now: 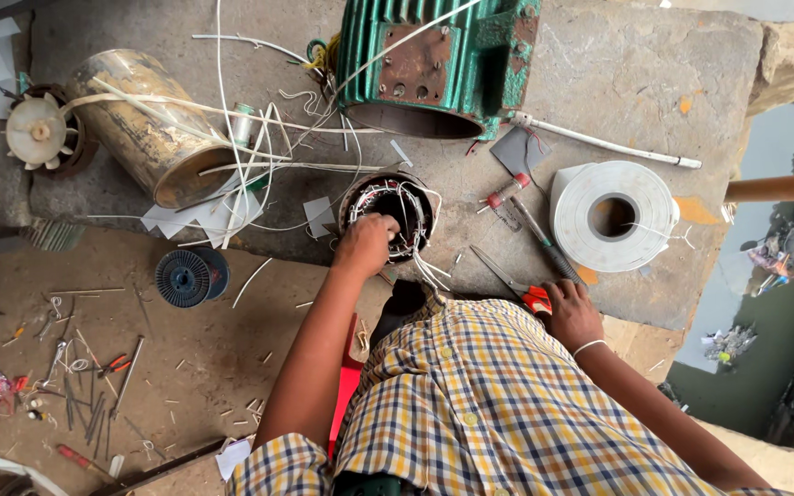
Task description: The person works on a disassembled electric motor stator, using a hammer to tap and adjust internal windings and using scissors to cut excess wire. The person repeatedly taps the stator interior and trims wires throughout the clip.
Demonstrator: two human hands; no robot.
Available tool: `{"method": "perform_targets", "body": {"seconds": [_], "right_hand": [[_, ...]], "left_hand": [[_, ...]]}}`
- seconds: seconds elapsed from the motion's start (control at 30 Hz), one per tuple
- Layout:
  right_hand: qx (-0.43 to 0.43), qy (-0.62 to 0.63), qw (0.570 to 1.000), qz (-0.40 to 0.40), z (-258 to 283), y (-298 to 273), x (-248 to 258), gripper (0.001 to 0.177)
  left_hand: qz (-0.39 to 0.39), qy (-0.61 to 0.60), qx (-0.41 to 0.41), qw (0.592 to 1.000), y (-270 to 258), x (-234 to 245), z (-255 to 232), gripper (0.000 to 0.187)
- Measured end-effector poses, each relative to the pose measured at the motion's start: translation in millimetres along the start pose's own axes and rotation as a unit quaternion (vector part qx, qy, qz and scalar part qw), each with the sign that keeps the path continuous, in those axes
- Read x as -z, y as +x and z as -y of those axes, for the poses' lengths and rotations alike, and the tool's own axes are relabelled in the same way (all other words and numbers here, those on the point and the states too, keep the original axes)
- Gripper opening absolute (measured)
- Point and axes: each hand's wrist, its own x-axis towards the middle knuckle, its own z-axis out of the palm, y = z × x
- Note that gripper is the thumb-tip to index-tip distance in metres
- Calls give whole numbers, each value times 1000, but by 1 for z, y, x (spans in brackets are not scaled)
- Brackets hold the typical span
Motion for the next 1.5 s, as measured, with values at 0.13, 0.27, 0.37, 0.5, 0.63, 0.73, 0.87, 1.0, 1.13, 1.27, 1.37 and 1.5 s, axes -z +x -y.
{"method": "perform_targets", "body": {"seconds": [0.13,0.27,0.37,0.5,0.63,0.73,0.87,1.0,1.13,1.27,1.37,1.5], "right_hand": [[-21,-91,996,16,6,6,3,64],[-85,9,985,150,-3,16,-17,46],[-122,136,962,205,-18,16,-40,54],[-268,498,791,235,-36,6,-52,55],[-312,642,636,293,-54,-6,-45,53],[-342,643,610,311,-50,-7,-38,50],[-320,484,745,329,-41,0,-1,50],[-202,465,798,326,-47,-3,87,49],[-41,602,718,347,-16,-3,160,55],[-86,661,631,397,46,9,196,58],[-145,664,587,440,82,21,210,54],[-216,658,543,475,107,39,216,47]], "left_hand": [[110,47,15,993,11,-9,-3,19],[29,67,-7,997,10,2,-5,17],[67,-23,40,997,2,15,-11,24],[119,-98,85,984,4,27,-29,26],[146,-128,75,978,6,36,-29,27],[138,-107,50,983,6,35,-27,25],[122,-85,61,987,4,26,-24,19],[59,-67,19,996,-9,17,-22,19],[-11,-112,-16,993,-12,21,-23,25],[89,-97,87,988,1,23,-30,22],[145,-71,103,982,7,18,-27,18],[91,-11,15,996,3,6,-16,13]]}}
